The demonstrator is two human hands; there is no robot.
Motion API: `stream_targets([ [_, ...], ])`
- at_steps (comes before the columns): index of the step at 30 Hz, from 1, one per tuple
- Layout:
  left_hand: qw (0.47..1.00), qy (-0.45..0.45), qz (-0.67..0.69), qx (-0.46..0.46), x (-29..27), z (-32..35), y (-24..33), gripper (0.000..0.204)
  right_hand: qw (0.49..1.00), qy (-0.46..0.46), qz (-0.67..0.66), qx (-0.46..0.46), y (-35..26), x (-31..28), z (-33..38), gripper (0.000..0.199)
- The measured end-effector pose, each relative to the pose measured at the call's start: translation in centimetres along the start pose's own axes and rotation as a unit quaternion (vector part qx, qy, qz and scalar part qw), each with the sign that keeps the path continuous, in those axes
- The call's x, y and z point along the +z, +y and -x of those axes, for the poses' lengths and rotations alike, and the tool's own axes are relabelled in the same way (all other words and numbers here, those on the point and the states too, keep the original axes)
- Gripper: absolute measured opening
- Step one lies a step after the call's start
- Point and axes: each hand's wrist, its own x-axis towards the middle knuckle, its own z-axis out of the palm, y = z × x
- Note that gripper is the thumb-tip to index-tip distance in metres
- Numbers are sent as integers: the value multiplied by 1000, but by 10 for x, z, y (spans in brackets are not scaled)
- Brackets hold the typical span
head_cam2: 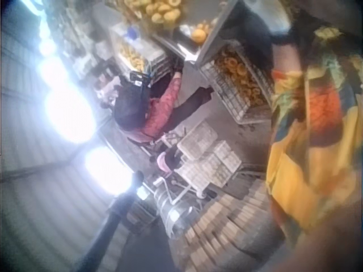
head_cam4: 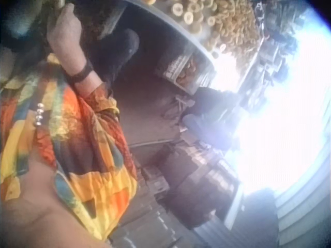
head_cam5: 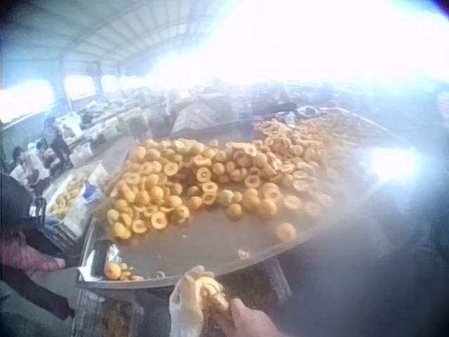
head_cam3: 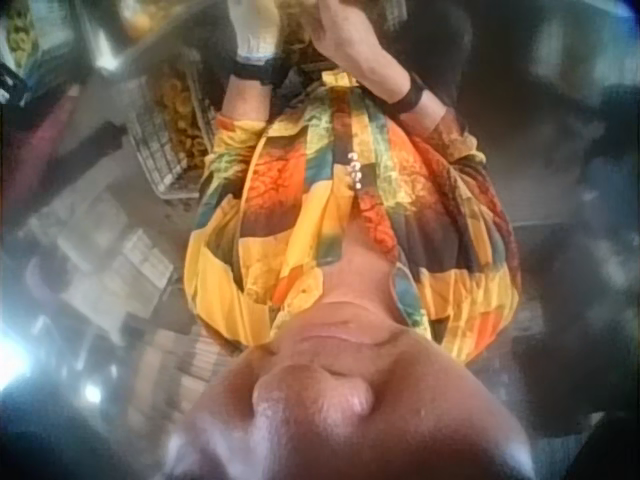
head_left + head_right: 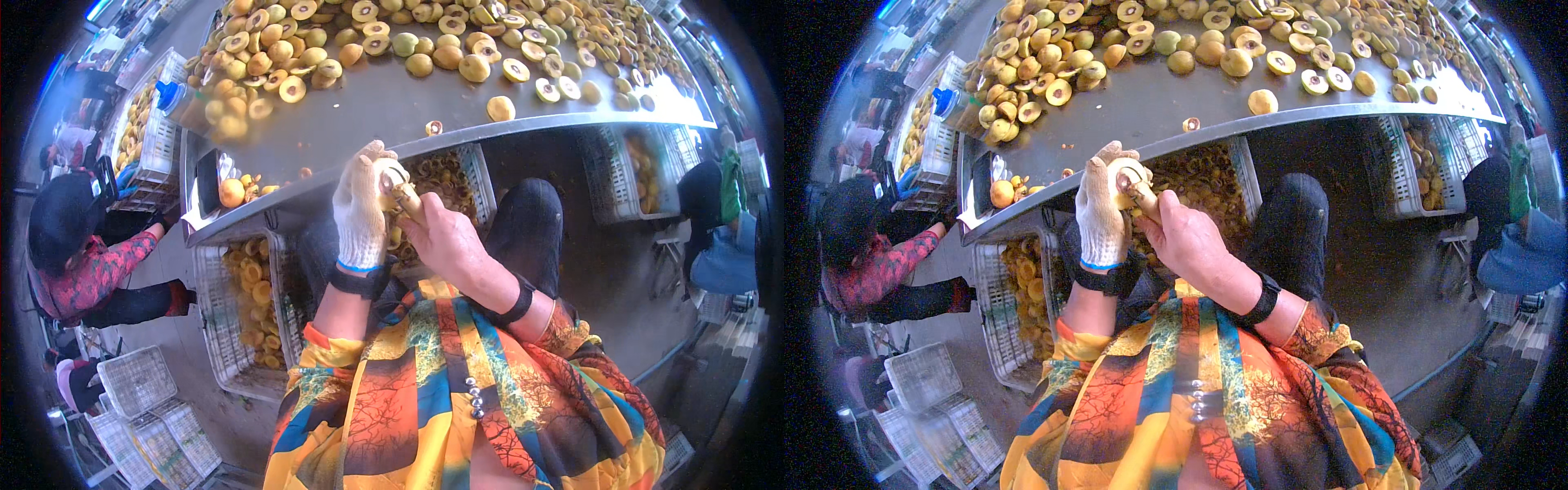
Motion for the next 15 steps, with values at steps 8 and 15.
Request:
stream_targets([
  [8,999,-9,-22,48,-6,9,-1,45,998,-40,-4,38,-9,9,13,27],
  [15,999,-27,-26,-18,-19,2,3,46,994,-92,-51,41,-13,9,11,25],
])
